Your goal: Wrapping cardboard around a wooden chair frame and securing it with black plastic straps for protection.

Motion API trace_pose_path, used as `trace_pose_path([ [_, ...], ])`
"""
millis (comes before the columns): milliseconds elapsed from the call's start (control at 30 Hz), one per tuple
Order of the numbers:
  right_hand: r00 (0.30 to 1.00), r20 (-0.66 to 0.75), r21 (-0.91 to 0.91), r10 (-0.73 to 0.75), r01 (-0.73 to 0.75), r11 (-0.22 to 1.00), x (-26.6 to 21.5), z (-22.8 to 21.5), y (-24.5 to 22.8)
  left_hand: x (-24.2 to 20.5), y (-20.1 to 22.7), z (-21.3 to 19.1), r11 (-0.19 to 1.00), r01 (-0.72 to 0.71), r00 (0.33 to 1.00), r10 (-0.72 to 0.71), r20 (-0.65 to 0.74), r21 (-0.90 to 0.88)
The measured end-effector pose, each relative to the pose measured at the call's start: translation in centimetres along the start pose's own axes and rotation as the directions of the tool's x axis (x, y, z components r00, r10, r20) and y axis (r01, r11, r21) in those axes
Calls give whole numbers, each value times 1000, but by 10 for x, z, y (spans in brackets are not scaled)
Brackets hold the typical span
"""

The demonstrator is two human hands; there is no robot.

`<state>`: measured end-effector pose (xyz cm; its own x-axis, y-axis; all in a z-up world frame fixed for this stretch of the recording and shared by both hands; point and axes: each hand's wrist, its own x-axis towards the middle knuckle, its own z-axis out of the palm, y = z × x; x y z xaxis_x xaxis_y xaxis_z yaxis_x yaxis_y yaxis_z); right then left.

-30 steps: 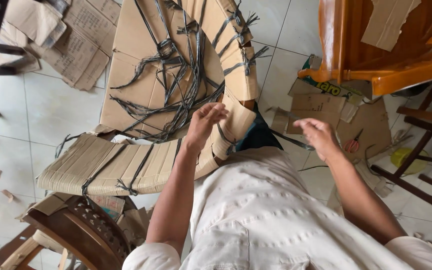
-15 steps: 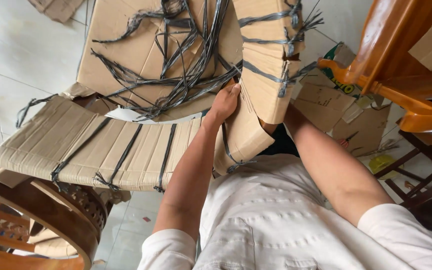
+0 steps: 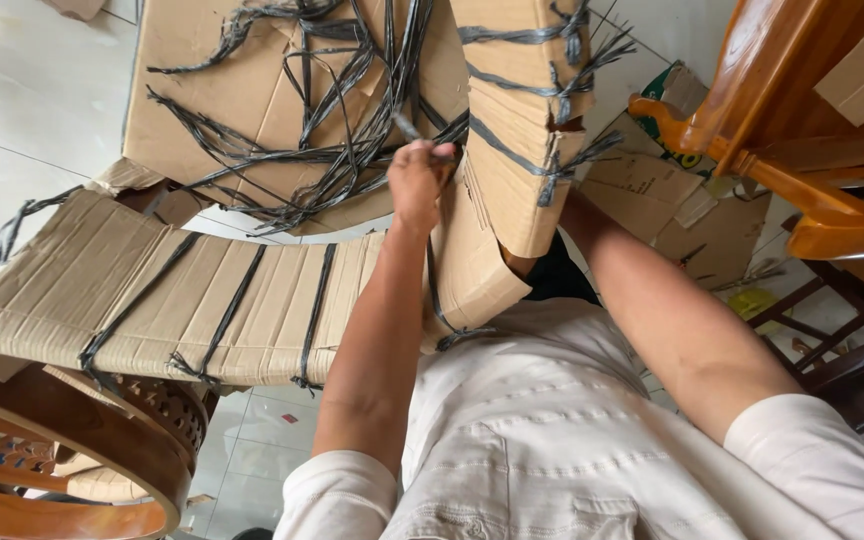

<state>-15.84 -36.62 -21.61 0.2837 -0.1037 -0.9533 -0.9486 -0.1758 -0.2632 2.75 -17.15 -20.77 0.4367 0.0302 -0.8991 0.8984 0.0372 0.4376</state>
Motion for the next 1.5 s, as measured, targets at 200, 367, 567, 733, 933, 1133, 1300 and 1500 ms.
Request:
trace_pose_path([
  [200,991,79,-108,-111,119,987,-15,-39,-27,-61,74,-41,959,-240,970,232,-68,-149],
  [367,987,-3,-145,-159,157,977,-93,-87,-41,-165,119,-22,901,-432,902,432,-3,-21],
  [567,947,-168,-200,-274,239,950,-162,-118,-48,-222,104,9,785,-614,776,582,245,79],
  [733,770,-402,-178,-496,466,867,-217,-95,-92,-230,90,29,681,-724,649,619,442,109],
  [933,655,-395,-40,-644,688,725,-258,-45,-144,-243,82,34,498,-787,616,608,501,365],
  [1133,659,-509,293,-553,737,609,-275,-16,-179,-251,80,26,465,-805,591,573,568,368],
  [1300,567,-604,219,-560,793,568,-277,-33,-185,-242,90,27,308,-872,489,576,655,380],
  [1500,534,-584,166,-611,815,555,-266,-51,-181,-195,86,28,227,-881,468,543,697,415],
])
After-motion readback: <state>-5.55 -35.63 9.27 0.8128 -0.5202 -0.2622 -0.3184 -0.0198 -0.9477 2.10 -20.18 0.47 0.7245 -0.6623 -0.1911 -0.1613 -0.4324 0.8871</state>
